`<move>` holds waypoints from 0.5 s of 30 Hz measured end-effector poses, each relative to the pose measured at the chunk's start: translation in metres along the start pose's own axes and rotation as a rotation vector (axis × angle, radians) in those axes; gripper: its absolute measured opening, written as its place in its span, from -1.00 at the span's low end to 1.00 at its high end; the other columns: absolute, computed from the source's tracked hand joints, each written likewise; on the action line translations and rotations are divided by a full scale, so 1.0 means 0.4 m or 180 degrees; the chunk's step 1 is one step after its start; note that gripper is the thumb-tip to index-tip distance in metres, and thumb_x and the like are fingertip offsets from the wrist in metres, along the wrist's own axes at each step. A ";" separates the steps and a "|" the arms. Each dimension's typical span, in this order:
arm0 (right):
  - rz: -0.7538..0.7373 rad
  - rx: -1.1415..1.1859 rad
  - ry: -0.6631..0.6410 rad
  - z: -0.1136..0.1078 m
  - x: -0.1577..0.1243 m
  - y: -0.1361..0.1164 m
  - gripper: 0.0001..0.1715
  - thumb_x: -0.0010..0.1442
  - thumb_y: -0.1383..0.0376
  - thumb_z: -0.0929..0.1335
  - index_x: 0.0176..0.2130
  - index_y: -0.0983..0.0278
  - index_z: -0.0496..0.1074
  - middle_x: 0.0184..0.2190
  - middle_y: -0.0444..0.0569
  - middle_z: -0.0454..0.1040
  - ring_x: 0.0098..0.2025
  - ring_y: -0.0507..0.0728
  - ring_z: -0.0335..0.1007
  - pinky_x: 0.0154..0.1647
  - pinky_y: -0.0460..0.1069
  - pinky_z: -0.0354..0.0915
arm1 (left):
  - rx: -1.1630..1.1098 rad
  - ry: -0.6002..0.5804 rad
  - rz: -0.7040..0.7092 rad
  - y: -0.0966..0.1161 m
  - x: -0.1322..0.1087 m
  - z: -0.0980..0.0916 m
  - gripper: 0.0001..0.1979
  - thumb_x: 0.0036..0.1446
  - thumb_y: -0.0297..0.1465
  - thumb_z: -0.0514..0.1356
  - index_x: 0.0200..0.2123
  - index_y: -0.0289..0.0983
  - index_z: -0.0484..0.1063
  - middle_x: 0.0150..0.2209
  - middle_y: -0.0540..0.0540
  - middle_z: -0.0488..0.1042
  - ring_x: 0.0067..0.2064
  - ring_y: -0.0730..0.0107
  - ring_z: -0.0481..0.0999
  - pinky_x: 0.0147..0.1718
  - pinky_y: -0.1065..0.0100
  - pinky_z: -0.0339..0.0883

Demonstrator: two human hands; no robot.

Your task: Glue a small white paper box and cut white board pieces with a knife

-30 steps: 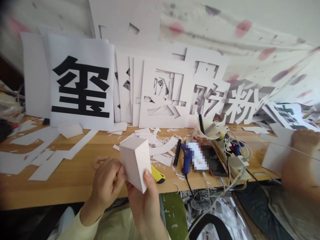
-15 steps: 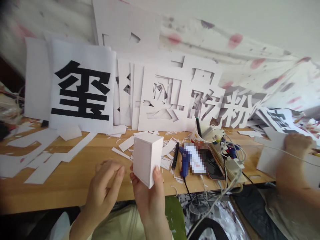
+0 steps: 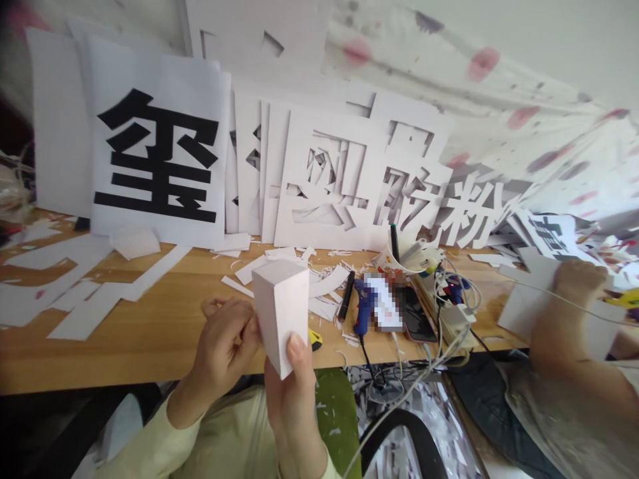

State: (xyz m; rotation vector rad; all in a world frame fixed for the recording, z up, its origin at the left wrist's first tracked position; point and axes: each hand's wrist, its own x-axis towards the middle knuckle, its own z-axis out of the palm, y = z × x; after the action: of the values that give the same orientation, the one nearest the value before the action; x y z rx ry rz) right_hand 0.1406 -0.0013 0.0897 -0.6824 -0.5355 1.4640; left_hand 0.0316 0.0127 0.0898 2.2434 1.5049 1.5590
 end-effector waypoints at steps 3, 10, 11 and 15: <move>0.0077 0.0148 0.0106 0.008 0.000 0.004 -0.64 0.08 -0.04 0.55 -0.22 0.12 0.70 -0.25 -0.06 0.69 -0.15 0.20 0.61 0.03 0.06 0.48 | 0.0036 0.0038 0.0086 0.001 -0.002 0.001 -0.70 0.33 -0.59 0.00 -0.45 -0.17 0.13 -0.53 0.13 0.30 -0.44 0.42 0.35 -0.23 0.22 0.07; 0.0126 0.0436 0.0763 -0.004 0.062 -0.040 -0.52 -0.10 -0.07 0.64 -0.21 0.05 0.65 -0.30 -0.20 0.65 -0.35 0.08 0.53 -0.34 -0.05 0.45 | -0.0128 0.0108 0.0250 0.057 -0.059 -0.046 -0.75 0.22 -0.64 -0.04 -0.41 -0.17 0.13 -0.54 0.15 0.24 -0.50 0.44 0.26 -0.20 0.19 0.09; 0.0201 0.0421 0.0741 -0.008 0.068 -0.046 -0.50 -0.12 -0.08 0.64 -0.21 0.05 0.65 -0.30 -0.19 0.64 -0.35 0.09 0.53 -0.34 -0.03 0.45 | -0.0182 0.0074 0.0140 0.057 -0.062 -0.052 -0.74 0.24 -0.64 -0.04 -0.40 -0.17 0.15 -0.53 0.15 0.26 -0.49 0.46 0.29 -0.14 0.18 0.10; 0.0301 0.0404 0.0544 -0.017 0.065 -0.048 -0.52 -0.06 -0.09 0.62 -0.19 0.05 0.64 -0.27 -0.16 0.64 -0.33 0.12 0.54 -0.34 -0.01 0.44 | -0.0269 0.0080 -0.0424 0.032 -0.044 -0.051 -0.72 0.36 -0.60 -0.02 -0.37 -0.16 0.23 -0.48 0.16 0.35 -0.44 0.48 0.40 0.02 0.21 0.12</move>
State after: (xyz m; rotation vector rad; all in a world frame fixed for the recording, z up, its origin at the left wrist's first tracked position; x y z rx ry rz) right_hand 0.1604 0.0245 0.0965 -0.7322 -0.2791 1.4976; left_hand 0.0248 -0.0162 0.0939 2.0417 1.5289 1.5865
